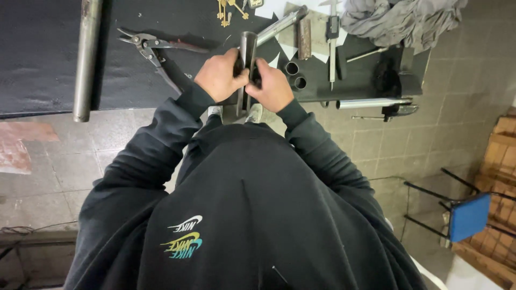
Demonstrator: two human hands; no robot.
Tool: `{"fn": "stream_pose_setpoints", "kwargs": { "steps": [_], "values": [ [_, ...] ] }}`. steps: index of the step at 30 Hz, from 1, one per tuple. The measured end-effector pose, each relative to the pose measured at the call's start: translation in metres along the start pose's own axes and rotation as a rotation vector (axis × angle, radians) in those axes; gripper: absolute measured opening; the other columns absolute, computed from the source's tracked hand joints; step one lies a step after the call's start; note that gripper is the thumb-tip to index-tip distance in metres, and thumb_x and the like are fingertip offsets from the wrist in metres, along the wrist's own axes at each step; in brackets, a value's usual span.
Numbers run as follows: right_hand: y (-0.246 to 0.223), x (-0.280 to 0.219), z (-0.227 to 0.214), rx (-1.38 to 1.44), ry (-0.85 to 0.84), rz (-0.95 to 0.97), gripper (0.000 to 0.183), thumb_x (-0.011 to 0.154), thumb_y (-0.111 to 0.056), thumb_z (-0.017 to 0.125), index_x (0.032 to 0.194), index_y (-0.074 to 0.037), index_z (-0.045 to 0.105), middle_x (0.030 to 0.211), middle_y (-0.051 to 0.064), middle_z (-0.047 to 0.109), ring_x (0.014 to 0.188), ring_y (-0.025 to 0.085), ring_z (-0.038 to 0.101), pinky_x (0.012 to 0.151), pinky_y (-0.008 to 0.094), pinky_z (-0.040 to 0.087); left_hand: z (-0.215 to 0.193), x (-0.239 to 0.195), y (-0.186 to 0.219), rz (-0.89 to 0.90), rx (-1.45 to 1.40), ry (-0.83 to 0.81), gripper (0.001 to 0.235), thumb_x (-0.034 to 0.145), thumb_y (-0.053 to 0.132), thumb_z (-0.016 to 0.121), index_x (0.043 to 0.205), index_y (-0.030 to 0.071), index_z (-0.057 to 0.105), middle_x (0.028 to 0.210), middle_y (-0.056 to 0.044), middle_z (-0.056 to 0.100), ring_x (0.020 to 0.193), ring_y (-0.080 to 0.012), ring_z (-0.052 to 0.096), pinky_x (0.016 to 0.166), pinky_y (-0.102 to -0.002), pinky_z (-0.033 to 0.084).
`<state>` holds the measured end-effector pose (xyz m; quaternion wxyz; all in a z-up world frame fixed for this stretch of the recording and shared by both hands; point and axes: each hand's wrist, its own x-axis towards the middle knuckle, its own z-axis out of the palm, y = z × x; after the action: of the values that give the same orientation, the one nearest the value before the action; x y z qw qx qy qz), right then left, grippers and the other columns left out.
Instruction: Fabricating and assembling metal exhaust components using a vise, hammer, and measuring tools.
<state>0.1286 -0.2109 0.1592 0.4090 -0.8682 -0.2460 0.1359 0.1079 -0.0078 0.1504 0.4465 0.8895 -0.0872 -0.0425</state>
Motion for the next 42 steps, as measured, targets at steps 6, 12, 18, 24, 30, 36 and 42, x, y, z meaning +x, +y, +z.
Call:
{"fn": "stream_pose_setpoints", "kwargs": {
  "steps": [6, 12, 18, 24, 30, 36, 42],
  "values": [
    [0.008, -0.002, -0.018, 0.033, -0.044, 0.023, 0.038, 0.085, -0.024, 0.075, 0.109, -0.002, 0.055, 0.079, 0.018, 0.066, 0.074, 0.037, 0.069, 0.064, 0.045, 0.052, 0.003, 0.007, 0.021, -0.024, 0.007, 0.003, 0.041, 0.093, 0.028, 0.072, 0.119, -0.003, 0.061, 0.085, -0.028, 0.068, 0.084, -0.0488, 0.067, 0.072, -0.056, 0.053],
    [0.004, 0.001, -0.032, 0.043, -0.054, -0.013, 0.042, 0.084, -0.025, 0.076, 0.113, -0.002, 0.056, 0.080, 0.017, 0.067, 0.073, 0.036, 0.069, 0.064, 0.044, 0.053, 0.004, 0.008, 0.028, 0.015, 0.001, 0.032, 0.039, 0.094, 0.026, 0.072, 0.118, -0.003, 0.060, 0.086, -0.028, 0.068, 0.084, -0.0483, 0.067, 0.072, -0.055, 0.053],
    [0.011, -0.003, -0.029, -0.071, -0.002, -0.047, 0.053, 0.086, -0.031, 0.082, 0.118, -0.004, 0.049, 0.090, 0.017, 0.069, 0.082, 0.039, 0.071, 0.069, 0.046, 0.055, 0.005, 0.004, 0.040, 0.078, 0.096, 0.079, 0.047, 0.091, 0.026, 0.076, 0.122, -0.002, 0.053, 0.082, -0.025, 0.068, 0.078, -0.0465, 0.068, 0.067, -0.055, 0.053],
    [0.002, -0.010, -0.028, -0.069, 0.042, -0.074, 0.062, 0.083, -0.032, 0.084, 0.125, -0.005, 0.047, 0.096, 0.019, 0.071, 0.085, 0.042, 0.071, 0.070, 0.049, 0.055, 0.011, -0.005, 0.049, 0.098, 0.180, 0.110, 0.054, 0.087, 0.027, 0.078, 0.121, -0.003, 0.048, 0.078, -0.023, 0.068, 0.072, -0.0440, 0.068, 0.062, -0.053, 0.054],
    [0.010, -0.010, -0.018, -0.084, -0.049, -0.055, 0.060, 0.083, -0.032, 0.083, 0.121, -0.005, 0.046, 0.096, 0.020, 0.070, 0.083, 0.042, 0.070, 0.070, 0.049, 0.055, 0.011, -0.016, 0.044, 0.076, 0.162, 0.121, 0.051, 0.089, 0.026, 0.077, 0.119, -0.003, 0.049, 0.077, -0.023, 0.068, 0.072, -0.0445, 0.068, 0.062, -0.054, 0.053],
    [0.011, -0.013, -0.009, -0.043, -0.068, -0.069, 0.057, 0.086, -0.035, 0.081, 0.119, -0.005, 0.046, 0.094, 0.021, 0.069, 0.084, 0.044, 0.069, 0.070, 0.050, 0.054, 0.011, -0.021, 0.037, 0.017, 0.135, 0.065, 0.047, 0.089, 0.028, 0.076, 0.115, -0.003, 0.051, 0.079, -0.025, 0.068, 0.075, -0.0465, 0.068, 0.065, -0.055, 0.054],
    [0.013, -0.012, -0.007, 0.053, -0.032, -0.013, 0.056, 0.086, -0.032, 0.079, 0.123, -0.004, 0.047, 0.089, 0.021, 0.068, 0.082, 0.042, 0.069, 0.068, 0.048, 0.053, 0.015, -0.018, 0.032, -0.051, 0.030, 0.081, 0.044, 0.092, 0.028, 0.076, 0.118, -0.002, 0.058, 0.088, -0.023, 0.072, 0.083, -0.0426, 0.071, 0.071, -0.050, 0.056]
  ]
}}
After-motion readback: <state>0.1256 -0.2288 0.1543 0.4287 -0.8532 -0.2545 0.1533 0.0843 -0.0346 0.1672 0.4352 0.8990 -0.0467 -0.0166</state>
